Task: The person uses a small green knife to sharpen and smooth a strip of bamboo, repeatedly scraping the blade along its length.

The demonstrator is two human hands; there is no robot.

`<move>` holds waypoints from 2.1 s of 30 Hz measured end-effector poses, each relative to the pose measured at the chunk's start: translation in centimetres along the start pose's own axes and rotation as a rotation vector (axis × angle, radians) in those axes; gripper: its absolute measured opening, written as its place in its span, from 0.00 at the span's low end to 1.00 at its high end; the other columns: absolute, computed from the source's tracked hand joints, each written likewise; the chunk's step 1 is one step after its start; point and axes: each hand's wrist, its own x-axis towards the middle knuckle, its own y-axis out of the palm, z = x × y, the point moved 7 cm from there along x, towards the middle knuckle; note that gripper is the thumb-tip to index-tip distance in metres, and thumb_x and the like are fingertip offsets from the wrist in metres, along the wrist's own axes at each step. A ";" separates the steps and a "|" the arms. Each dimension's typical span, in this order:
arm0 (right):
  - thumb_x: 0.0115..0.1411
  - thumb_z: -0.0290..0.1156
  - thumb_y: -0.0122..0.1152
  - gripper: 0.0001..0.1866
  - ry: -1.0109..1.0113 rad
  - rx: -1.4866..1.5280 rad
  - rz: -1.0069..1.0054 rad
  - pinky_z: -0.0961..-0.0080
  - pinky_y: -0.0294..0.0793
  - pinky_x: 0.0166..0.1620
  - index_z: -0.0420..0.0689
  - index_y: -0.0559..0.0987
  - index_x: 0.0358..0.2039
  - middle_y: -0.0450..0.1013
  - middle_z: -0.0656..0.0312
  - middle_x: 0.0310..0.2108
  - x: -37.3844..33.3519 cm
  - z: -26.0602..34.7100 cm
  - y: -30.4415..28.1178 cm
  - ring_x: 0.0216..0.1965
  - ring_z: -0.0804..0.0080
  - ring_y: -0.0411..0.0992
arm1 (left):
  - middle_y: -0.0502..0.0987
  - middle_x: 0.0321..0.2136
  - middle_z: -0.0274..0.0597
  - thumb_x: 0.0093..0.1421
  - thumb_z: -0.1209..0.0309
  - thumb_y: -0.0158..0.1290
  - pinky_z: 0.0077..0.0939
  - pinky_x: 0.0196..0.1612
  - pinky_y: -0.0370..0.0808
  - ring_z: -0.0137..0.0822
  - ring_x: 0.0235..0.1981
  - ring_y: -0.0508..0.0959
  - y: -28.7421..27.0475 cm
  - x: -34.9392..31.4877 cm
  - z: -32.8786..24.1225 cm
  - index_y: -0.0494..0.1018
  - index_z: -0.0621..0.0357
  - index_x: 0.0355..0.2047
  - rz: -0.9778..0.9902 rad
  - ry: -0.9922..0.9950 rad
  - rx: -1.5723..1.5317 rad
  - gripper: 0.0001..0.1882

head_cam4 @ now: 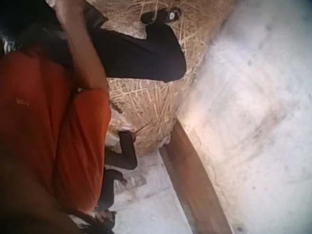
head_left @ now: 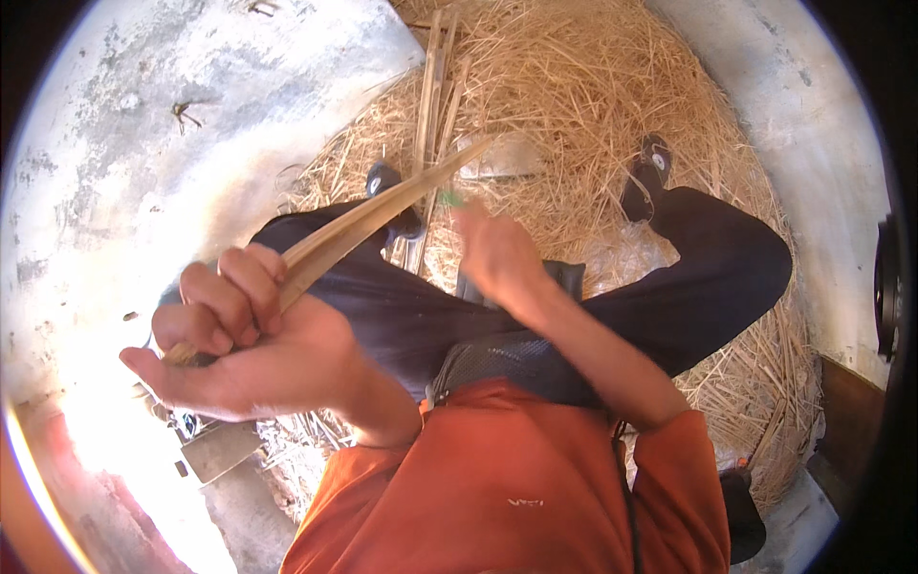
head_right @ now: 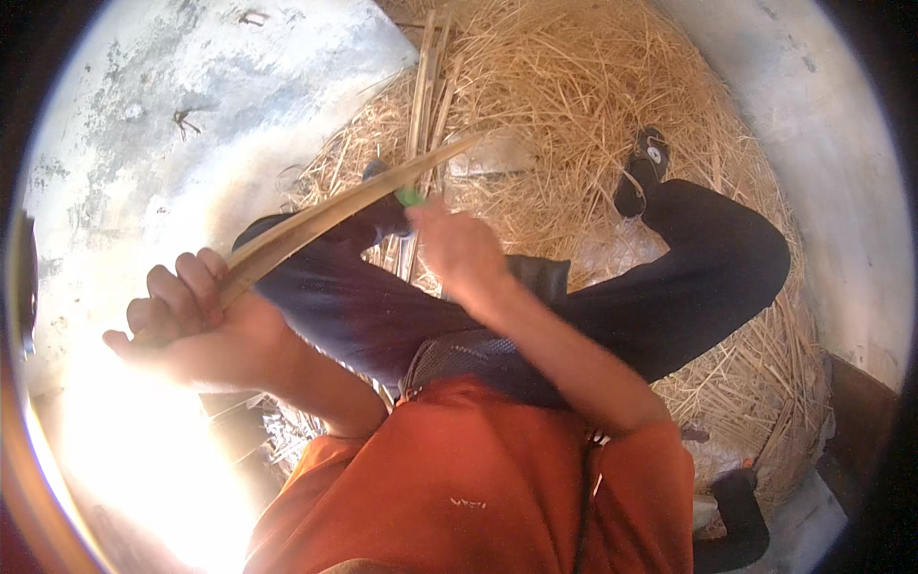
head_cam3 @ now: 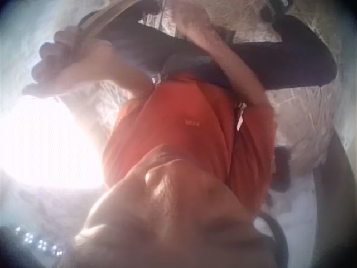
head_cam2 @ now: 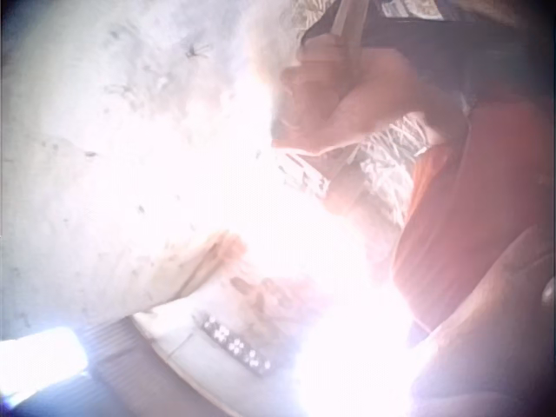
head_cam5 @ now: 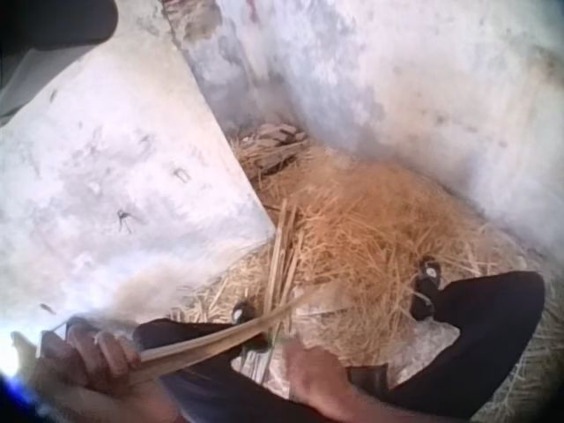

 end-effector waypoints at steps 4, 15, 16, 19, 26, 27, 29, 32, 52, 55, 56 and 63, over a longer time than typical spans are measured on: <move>0.68 0.38 0.40 0.17 0.092 -0.180 -0.064 0.56 0.72 0.22 0.35 0.70 0.36 0.69 0.47 0.13 1.8 -6.9 1.2 0.17 0.49 0.72 | 0.45 0.09 0.29 0.65 0.47 0.35 0.20 0.15 0.46 0.24 0.09 0.44 -0.1 -0.5 0.0 0.47 0.47 0.11 0.110 -0.027 -0.091 0.29; 0.68 0.43 0.37 0.23 0.345 -0.132 0.055 0.62 0.71 0.28 0.34 0.72 0.36 0.71 0.48 0.19 1.5 -7.6 -0.3 0.22 0.58 0.73 | 0.49 0.09 0.29 0.66 0.53 0.35 0.21 0.15 0.46 0.24 0.09 0.46 1.1 -1.1 0.2 0.50 0.48 0.13 0.285 -0.046 -0.166 0.26; 0.68 0.43 0.37 0.23 0.330 -0.131 0.023 0.63 0.70 0.29 0.34 0.72 0.35 0.71 0.49 0.19 1.3 -7.7 -0.8 0.23 0.61 0.73 | 0.50 0.10 0.29 0.67 0.57 0.36 0.21 0.15 0.49 0.24 0.09 0.48 1.3 -1.3 0.0 0.52 0.48 0.14 0.451 -0.038 -0.172 0.23; 0.67 0.43 0.40 0.22 0.215 0.260 -0.092 0.56 0.67 0.28 0.34 0.71 0.32 0.69 0.46 0.16 1.4 -4.9 -3.1 0.20 0.46 0.69 | 0.56 0.09 0.33 0.65 0.51 0.35 0.22 0.12 0.56 0.27 0.07 0.56 1.7 -1.3 0.1 0.55 0.52 0.15 0.800 -0.043 -0.302 0.25; 0.66 0.41 0.44 0.18 0.085 0.525 0.027 0.56 0.62 0.24 0.38 0.69 0.28 0.66 0.44 0.15 -2.1 2.4 -4.2 0.20 0.42 0.67 | 0.63 0.11 0.40 0.61 0.50 0.40 0.25 0.09 0.63 0.31 0.06 0.63 0.9 -1.1 0.1 0.60 0.58 0.19 0.885 -0.031 -0.326 0.24; 0.66 0.41 0.45 0.18 0.064 0.529 0.032 0.56 0.62 0.23 0.38 0.69 0.28 0.66 0.44 0.14 -2.7 3.3 -4.0 0.19 0.42 0.67 | 0.63 0.11 0.40 0.60 0.51 0.41 0.24 0.09 0.62 0.31 0.06 0.62 0.9 -1.1 0.0 0.60 0.58 0.19 0.853 -0.035 -0.316 0.23; 0.65 0.40 0.46 0.17 0.013 0.516 0.023 0.55 0.63 0.22 0.39 0.69 0.29 0.66 0.45 0.14 -3.7 5.1 -3.5 0.19 0.41 0.68 | 0.63 0.11 0.40 0.59 0.53 0.41 0.24 0.08 0.62 0.30 0.06 0.61 0.7 -1.3 -0.2 0.60 0.59 0.18 0.785 -0.038 -0.286 0.22; 0.65 0.40 0.48 0.16 -0.029 0.423 -0.024 0.52 0.64 0.21 0.40 0.69 0.29 0.66 0.45 0.12 -4.5 6.4 -3.2 0.18 0.41 0.68 | 0.62 0.09 0.39 0.58 0.54 0.41 0.24 0.08 0.60 0.29 0.05 0.59 0.8 -1.6 -0.4 0.60 0.58 0.17 0.900 0.002 -0.263 0.22; 0.65 0.39 0.47 0.15 -0.027 0.280 -0.125 0.52 0.68 0.21 0.39 0.72 0.33 0.68 0.43 0.14 -3.5 4.6 -1.7 0.18 0.42 0.70 | 0.58 0.09 0.38 0.60 0.54 0.39 0.26 0.11 0.55 0.29 0.06 0.54 1.0 -2.4 -0.6 0.59 0.57 0.19 0.650 -0.012 -0.209 0.21; 0.66 0.37 0.44 0.15 0.130 0.085 -0.069 0.52 0.67 0.23 0.37 0.72 0.35 0.67 0.42 0.14 -1.5 -2.1 0.5 0.20 0.40 0.69 | 0.58 0.09 0.38 0.61 0.54 0.38 0.26 0.11 0.55 0.29 0.06 0.53 1.4 -3.2 -0.7 0.58 0.56 0.18 0.645 -0.013 -0.202 0.21; 0.65 0.36 0.45 0.14 0.275 0.161 0.011 0.52 0.65 0.25 0.37 0.72 0.34 0.66 0.41 0.16 -1.6 -3.1 0.1 0.22 0.39 0.68 | 0.58 0.09 0.38 0.61 0.55 0.38 0.26 0.11 0.54 0.29 0.06 0.53 1.5 -3.2 -0.4 0.58 0.56 0.18 0.645 -0.003 -0.199 0.21; 0.66 0.37 0.45 0.16 0.044 0.236 -0.077 0.53 0.64 0.22 0.35 0.70 0.30 0.65 0.40 0.16 -1.3 0.4 -0.1 0.21 0.38 0.67 | 0.55 0.08 0.36 0.61 0.55 0.35 0.25 0.10 0.50 0.28 0.06 0.50 0.9 -1.9 -0.6 0.54 0.53 0.16 0.544 0.006 -0.135 0.20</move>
